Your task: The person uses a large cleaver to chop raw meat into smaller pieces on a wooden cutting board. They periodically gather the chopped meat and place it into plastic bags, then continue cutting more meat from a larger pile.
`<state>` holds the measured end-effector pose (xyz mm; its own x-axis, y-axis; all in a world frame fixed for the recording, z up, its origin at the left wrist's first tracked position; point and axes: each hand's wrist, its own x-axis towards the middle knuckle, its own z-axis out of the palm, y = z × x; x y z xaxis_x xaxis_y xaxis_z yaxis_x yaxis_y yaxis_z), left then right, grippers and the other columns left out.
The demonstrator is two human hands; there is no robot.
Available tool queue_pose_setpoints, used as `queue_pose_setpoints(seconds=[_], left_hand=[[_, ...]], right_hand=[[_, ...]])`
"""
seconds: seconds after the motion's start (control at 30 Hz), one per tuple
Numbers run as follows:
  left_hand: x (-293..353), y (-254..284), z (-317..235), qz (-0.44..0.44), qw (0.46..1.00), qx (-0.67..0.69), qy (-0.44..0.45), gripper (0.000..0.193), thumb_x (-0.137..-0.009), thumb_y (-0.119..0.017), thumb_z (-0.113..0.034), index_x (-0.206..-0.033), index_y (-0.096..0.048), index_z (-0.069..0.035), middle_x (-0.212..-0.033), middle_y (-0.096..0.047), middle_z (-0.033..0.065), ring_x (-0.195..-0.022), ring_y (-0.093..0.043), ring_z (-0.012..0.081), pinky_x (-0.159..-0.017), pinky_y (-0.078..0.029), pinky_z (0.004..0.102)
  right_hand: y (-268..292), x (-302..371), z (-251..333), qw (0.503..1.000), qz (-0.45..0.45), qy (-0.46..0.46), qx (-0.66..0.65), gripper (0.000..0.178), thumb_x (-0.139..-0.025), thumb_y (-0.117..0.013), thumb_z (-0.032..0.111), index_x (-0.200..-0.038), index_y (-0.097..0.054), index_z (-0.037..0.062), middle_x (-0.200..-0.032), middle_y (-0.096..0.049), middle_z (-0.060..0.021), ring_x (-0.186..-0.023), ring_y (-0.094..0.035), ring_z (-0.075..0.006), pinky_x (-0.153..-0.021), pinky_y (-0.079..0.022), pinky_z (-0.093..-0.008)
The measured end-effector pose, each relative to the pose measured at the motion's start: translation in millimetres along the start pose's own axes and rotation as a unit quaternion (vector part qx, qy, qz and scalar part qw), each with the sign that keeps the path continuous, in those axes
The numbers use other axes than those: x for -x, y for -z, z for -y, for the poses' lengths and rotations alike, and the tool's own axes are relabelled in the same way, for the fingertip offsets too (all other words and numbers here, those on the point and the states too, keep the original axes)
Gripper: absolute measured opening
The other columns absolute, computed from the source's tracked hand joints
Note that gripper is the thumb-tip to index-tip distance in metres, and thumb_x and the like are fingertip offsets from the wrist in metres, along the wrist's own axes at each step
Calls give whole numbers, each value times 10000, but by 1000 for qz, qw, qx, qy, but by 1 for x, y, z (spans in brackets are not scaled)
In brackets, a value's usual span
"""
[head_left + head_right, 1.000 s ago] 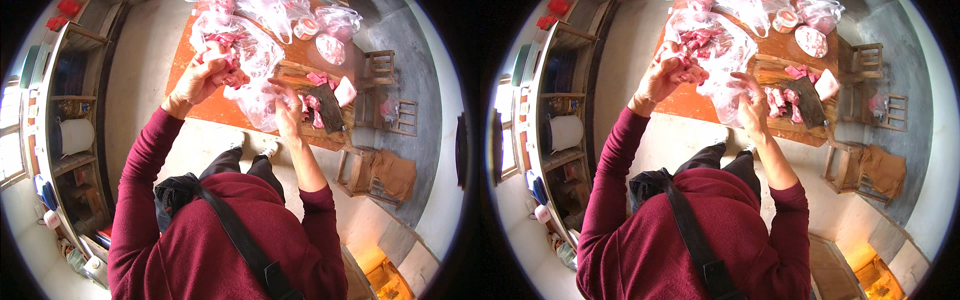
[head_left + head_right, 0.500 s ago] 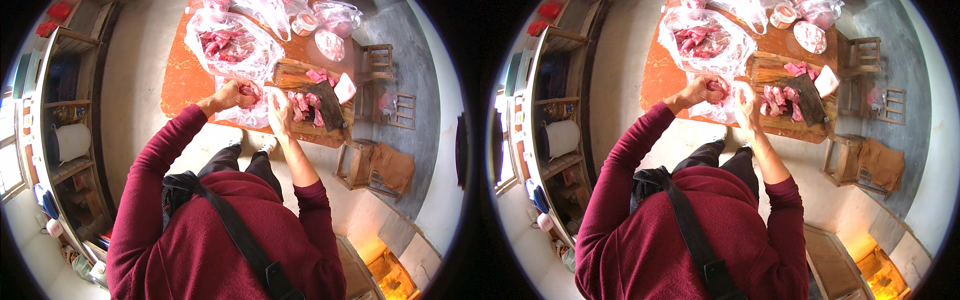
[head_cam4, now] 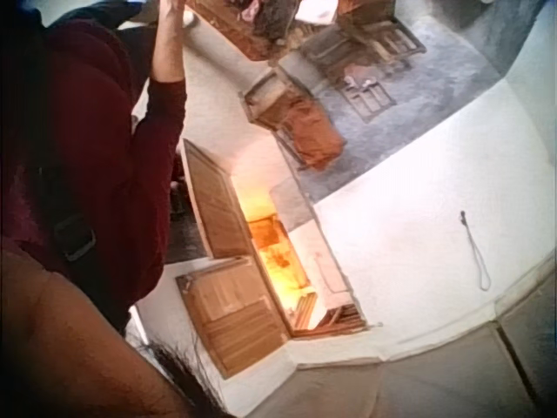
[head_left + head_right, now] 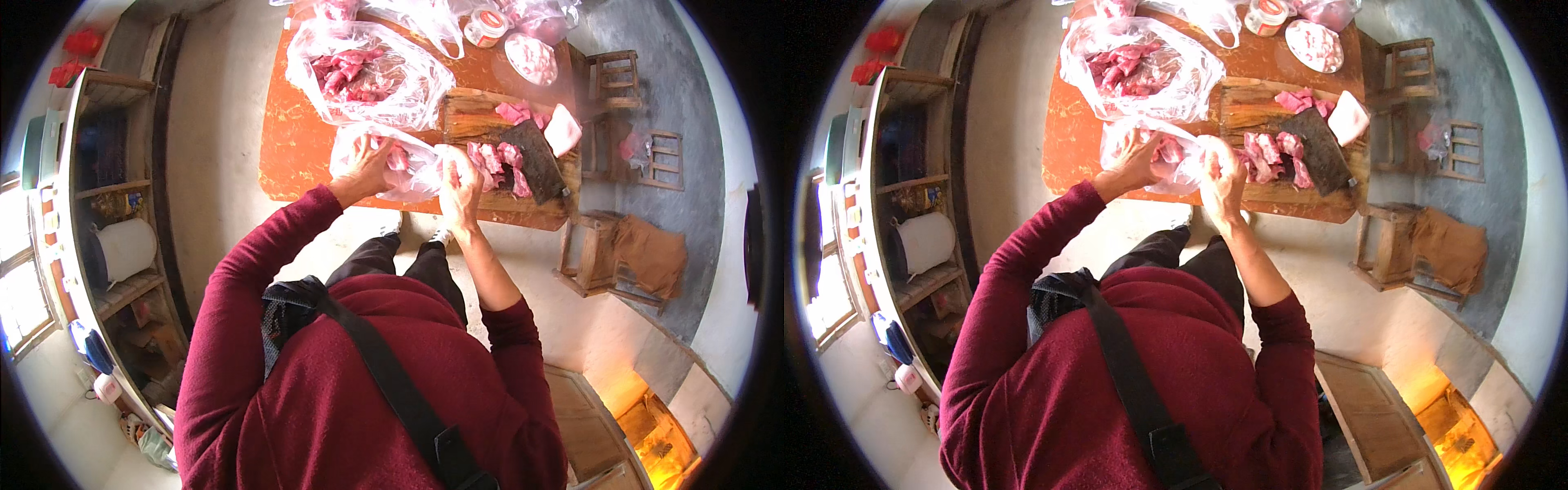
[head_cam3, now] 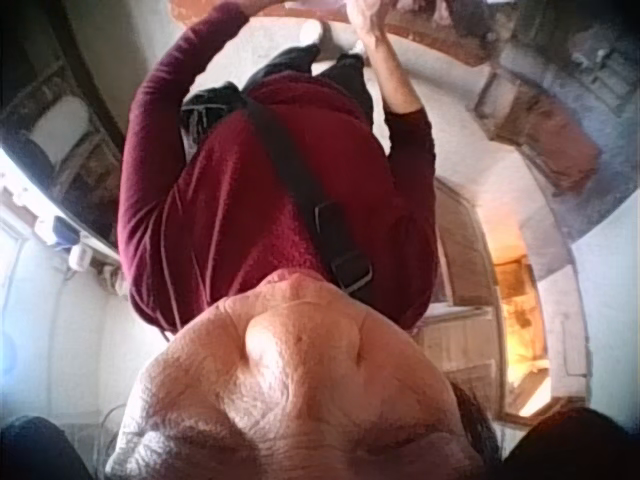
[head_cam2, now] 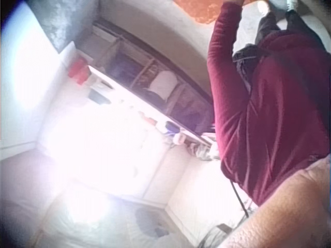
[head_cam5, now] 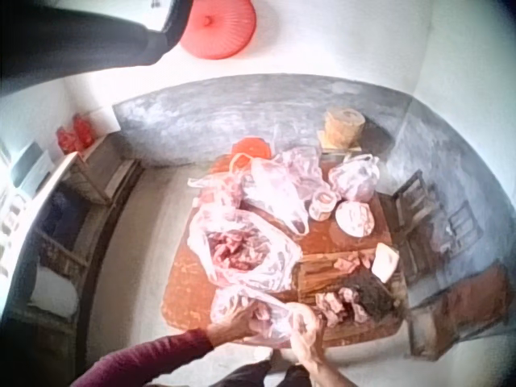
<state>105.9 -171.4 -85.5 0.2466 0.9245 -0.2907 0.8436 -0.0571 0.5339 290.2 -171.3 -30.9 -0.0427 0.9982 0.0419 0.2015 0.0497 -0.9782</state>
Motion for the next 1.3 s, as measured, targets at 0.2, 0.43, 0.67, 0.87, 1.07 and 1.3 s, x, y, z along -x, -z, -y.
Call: queue_pose_setpoints(seconds=[0.2, 0.43, 0.67, 0.87, 1.07, 1.3], left_hand=[[12, 35, 14, 23, 996, 31, -86, 591, -670, -726, -217, -1184, -501, -34, -1193, -482, 222, -1075, -483, 369, -901, -405, 443], [-1, 92, -59, -16, 991, 58, -123, 164, -819, -609, -158, -797, -655, -3, -615, -607, 125, -547, -578, 208, -526, -441, 332], [-111, 13, -117, 74, 916, -26, -394, 583, -646, -782, -205, -1178, -545, -165, -1208, -499, 114, -1142, -464, 283, -926, -417, 418], [-140, -57, -119, 116, 873, -274, -387, 894, -463, -833, -263, -1255, -445, -413, -1408, -275, 37, -1178, -375, 304, -843, -444, 520], [-155, -89, -123, 60, 865, -243, -434, 524, -587, -754, -244, -1071, -569, -318, -1298, -371, 44, -1011, -462, 316, -718, -506, 454], [-160, -95, -114, 45, 955, -77, -284, 180, -685, -685, -209, -848, -610, -188, -1140, -503, 56, -929, -526, 270, -710, -493, 431]], right_hand=[[4, 8, -34, 995, -47, 39, 75, 184, -840, -489, 6, -978, -610, 6, -867, -648, -129, -746, -608, -208, -708, -480, -318], [3, 24, -22, 985, -42, -55, -156, 152, -887, -455, 51, -979, -561, -6, -701, -590, -48, -635, -552, -98, -574, -461, -244], [-16, 64, -42, 999, 18, -22, 19, 164, -877, -483, 80, -1004, -563, 15, -738, -609, -96, -649, -600, -161, -593, -482, -291], [-19, 74, -33, 996, 11, -7, -89, 108, -880, -500, 73, -945, -573, 25, -718, -596, -71, -566, -563, -138, -537, -466, -268], [-15, 70, -40, 992, 10, -56, -110, 85, -881, -497, 51, -912, -571, 25, -706, -597, -50, -545, -556, -112, -465, -458, -247], [-17, 63, -45, 968, -33, -132, -211, 92, -884, -501, 56, -922, -575, 15, -722, -608, -58, -568, -566, -101, -442, -484, -242]])
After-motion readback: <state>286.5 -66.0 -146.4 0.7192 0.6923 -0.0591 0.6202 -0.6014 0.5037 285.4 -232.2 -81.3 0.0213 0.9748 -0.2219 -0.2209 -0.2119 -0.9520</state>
